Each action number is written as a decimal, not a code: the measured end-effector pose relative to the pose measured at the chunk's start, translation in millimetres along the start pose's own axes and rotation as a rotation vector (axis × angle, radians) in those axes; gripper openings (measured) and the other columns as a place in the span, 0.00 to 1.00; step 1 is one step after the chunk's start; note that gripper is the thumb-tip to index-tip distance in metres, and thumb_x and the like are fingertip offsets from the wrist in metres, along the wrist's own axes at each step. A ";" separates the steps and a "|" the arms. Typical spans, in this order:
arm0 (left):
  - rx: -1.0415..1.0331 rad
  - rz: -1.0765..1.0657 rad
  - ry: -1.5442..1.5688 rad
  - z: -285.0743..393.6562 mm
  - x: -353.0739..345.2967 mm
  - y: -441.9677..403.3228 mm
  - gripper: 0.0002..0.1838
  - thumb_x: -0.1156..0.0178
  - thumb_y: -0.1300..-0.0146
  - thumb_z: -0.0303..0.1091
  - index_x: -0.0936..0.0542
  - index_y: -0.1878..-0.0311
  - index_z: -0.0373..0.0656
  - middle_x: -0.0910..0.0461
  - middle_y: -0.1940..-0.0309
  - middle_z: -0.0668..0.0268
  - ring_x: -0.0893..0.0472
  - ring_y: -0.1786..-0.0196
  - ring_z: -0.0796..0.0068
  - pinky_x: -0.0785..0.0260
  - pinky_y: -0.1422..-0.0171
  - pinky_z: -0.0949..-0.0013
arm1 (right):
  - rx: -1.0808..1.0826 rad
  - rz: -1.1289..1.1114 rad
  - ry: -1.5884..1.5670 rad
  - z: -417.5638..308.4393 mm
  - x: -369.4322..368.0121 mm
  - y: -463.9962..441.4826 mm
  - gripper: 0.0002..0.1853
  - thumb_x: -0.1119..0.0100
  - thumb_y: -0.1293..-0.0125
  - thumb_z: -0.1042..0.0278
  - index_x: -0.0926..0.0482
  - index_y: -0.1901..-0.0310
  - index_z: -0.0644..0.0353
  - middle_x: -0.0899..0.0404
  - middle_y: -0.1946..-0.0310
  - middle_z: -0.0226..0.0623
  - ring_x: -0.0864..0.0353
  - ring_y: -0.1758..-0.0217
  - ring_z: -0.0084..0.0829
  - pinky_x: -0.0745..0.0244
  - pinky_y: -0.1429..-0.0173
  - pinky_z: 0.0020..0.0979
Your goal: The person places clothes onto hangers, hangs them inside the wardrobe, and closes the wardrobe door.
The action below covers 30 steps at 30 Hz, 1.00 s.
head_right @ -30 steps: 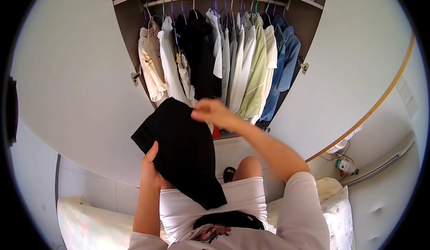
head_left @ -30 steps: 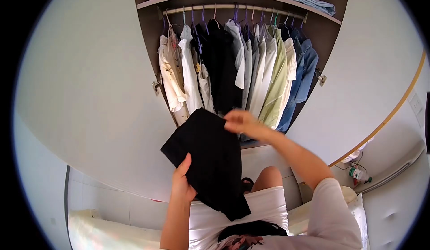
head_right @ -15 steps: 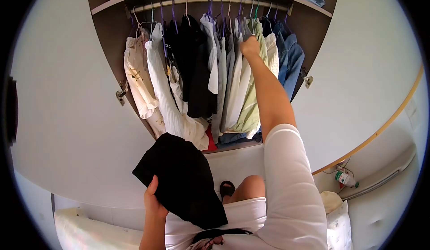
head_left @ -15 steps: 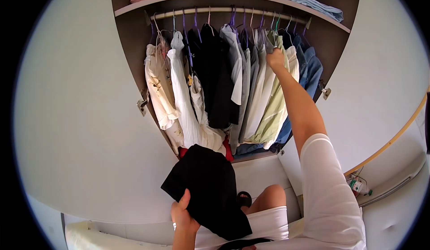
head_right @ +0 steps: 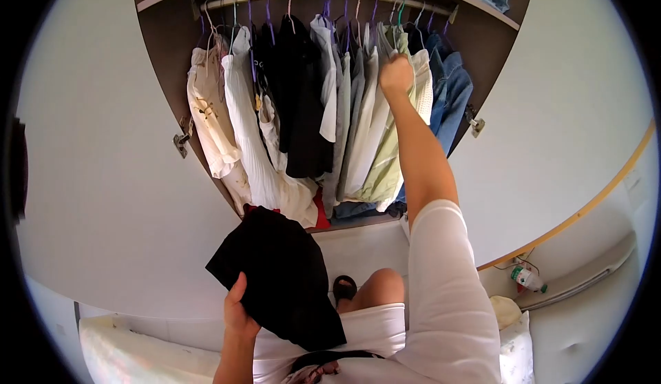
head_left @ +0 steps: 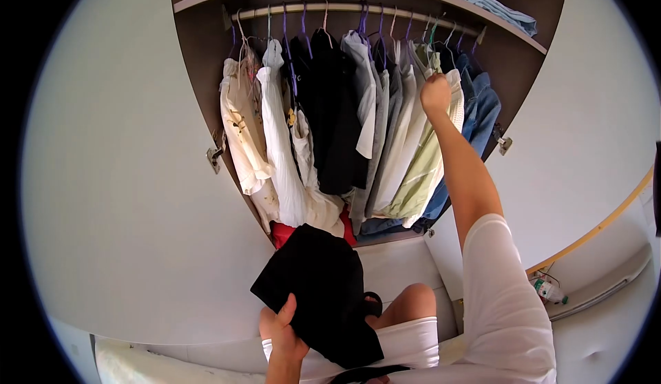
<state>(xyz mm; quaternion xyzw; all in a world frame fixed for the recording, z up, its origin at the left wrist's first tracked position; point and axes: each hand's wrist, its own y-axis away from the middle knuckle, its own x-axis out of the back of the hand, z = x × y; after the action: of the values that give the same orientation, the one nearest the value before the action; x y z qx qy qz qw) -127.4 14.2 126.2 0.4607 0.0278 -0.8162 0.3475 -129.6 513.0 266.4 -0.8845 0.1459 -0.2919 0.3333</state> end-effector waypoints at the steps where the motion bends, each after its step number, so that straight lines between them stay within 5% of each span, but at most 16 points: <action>1: 0.007 0.002 0.004 0.2 -3.3 3.6 0.27 0.49 0.37 0.41 0.38 0.40 0.34 0.32 0.44 0.56 0.31 0.42 0.59 0.40 0.37 0.59 | 0.005 0.060 -0.035 9.5 0.4 7.4 0.15 0.59 0.37 0.61 0.26 0.70 0.64 0.24 0.70 0.56 0.25 0.62 0.55 0.33 0.57 0.48; 4: 0.037 0.040 0.043 3.8 -7.2 13.1 0.27 0.49 0.37 0.41 0.38 0.40 0.34 0.33 0.43 0.56 0.32 0.42 0.59 0.41 0.36 0.59 | 0.138 0.100 -0.126 28.4 39.4 50.7 0.13 0.59 0.36 0.66 0.28 0.71 0.64 0.25 0.75 0.55 0.27 0.69 0.57 0.34 0.64 0.46; 8: -0.025 -0.038 0.018 0.7 -1.8 18.6 0.27 0.50 0.37 0.43 0.38 0.40 0.35 0.34 0.42 0.57 0.33 0.41 0.59 0.42 0.36 0.58 | 0.122 0.003 -0.378 60.3 126.0 142.1 0.10 0.59 0.34 0.69 0.30 0.70 0.63 0.28 0.82 0.42 0.26 0.77 0.33 0.37 0.73 0.31; 10: -0.032 -0.022 0.025 0.1 -9.3 28.8 0.28 0.50 0.37 0.43 0.38 0.39 0.35 0.35 0.41 0.57 0.33 0.40 0.59 0.42 0.36 0.58 | 0.014 -0.099 -0.610 76.8 178.2 201.0 0.08 0.55 0.35 0.68 0.30 0.67 0.63 0.33 0.84 0.29 0.35 0.81 0.19 0.41 0.76 0.23; 13: -0.054 -0.074 0.168 -3.9 -29.8 40.3 0.28 0.50 0.37 0.45 0.38 0.39 0.37 0.35 0.41 0.57 0.34 0.40 0.58 0.43 0.35 0.56 | -0.098 -0.320 -0.644 73.5 223.3 255.6 0.08 0.50 0.36 0.67 0.29 0.64 0.64 0.37 0.84 0.22 0.43 0.84 0.14 0.46 0.80 0.20; 14: -0.032 -0.063 0.214 -6.1 -35.5 43.6 0.27 0.50 0.36 0.45 0.37 0.39 0.38 0.35 0.41 0.57 0.34 0.40 0.58 0.43 0.35 0.56 | -0.117 -0.339 -0.633 65.9 237.4 261.6 0.08 0.50 0.36 0.67 0.29 0.64 0.64 0.37 0.84 0.22 0.43 0.84 0.14 0.46 0.80 0.20; 16: 0.030 -0.115 0.305 -15.6 -39.5 43.7 0.27 0.52 0.36 0.46 0.37 0.39 0.39 0.35 0.41 0.58 0.34 0.40 0.58 0.44 0.35 0.56 | -0.567 -0.499 -0.854 46.0 249.2 254.0 0.10 0.46 0.38 0.66 0.29 0.61 0.64 0.39 0.85 0.22 0.46 0.87 0.13 0.51 0.84 0.18; 18: -0.018 -0.102 0.298 -22.3 -47.4 51.8 0.26 0.53 0.36 0.46 0.36 0.40 0.39 0.34 0.41 0.59 0.34 0.40 0.58 0.44 0.35 0.57 | -0.609 -0.536 -0.854 38.3 248.3 265.5 0.09 0.47 0.38 0.64 0.30 0.63 0.60 0.44 0.86 0.20 0.52 0.88 0.11 0.59 0.86 0.17; 25: -0.186 -0.210 0.425 -42.3 -53.8 65.7 0.26 0.55 0.35 0.49 0.33 0.42 0.40 0.32 0.43 0.62 0.32 0.42 0.63 0.42 0.36 0.62 | -0.498 -0.756 -0.983 -37.7 276.4 304.0 0.12 0.62 0.31 0.61 0.32 0.66 0.57 0.46 0.88 0.22 0.54 0.89 0.12 0.62 0.88 0.18; 29: -0.310 -0.306 0.290 -64.5 -70.0 65.2 0.27 0.57 0.35 0.52 0.33 0.43 0.40 0.29 0.48 0.65 0.30 0.45 0.69 0.40 0.39 0.67 | -0.434 -0.839 -1.031 -98.4 289.8 331.3 0.10 0.62 0.31 0.64 0.33 0.67 0.58 0.44 0.87 0.22 0.51 0.88 0.13 0.57 0.86 0.18; 30: -0.324 -0.299 0.246 -68.2 -73.7 65.4 0.27 0.57 0.35 0.53 0.33 0.43 0.40 0.28 0.48 0.66 0.29 0.46 0.69 0.40 0.40 0.68 | -0.207 -0.788 -1.002 -105.7 287.6 339.6 0.08 0.61 0.32 0.66 0.33 0.66 0.59 0.43 0.86 0.24 0.49 0.86 0.14 0.53 0.84 0.18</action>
<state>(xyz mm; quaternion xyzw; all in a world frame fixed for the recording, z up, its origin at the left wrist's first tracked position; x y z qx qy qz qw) -14.1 29.5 161.9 0.4857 0.2679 -0.7813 0.2863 10.3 79.8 222.0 -0.9285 -0.3356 0.0714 0.1418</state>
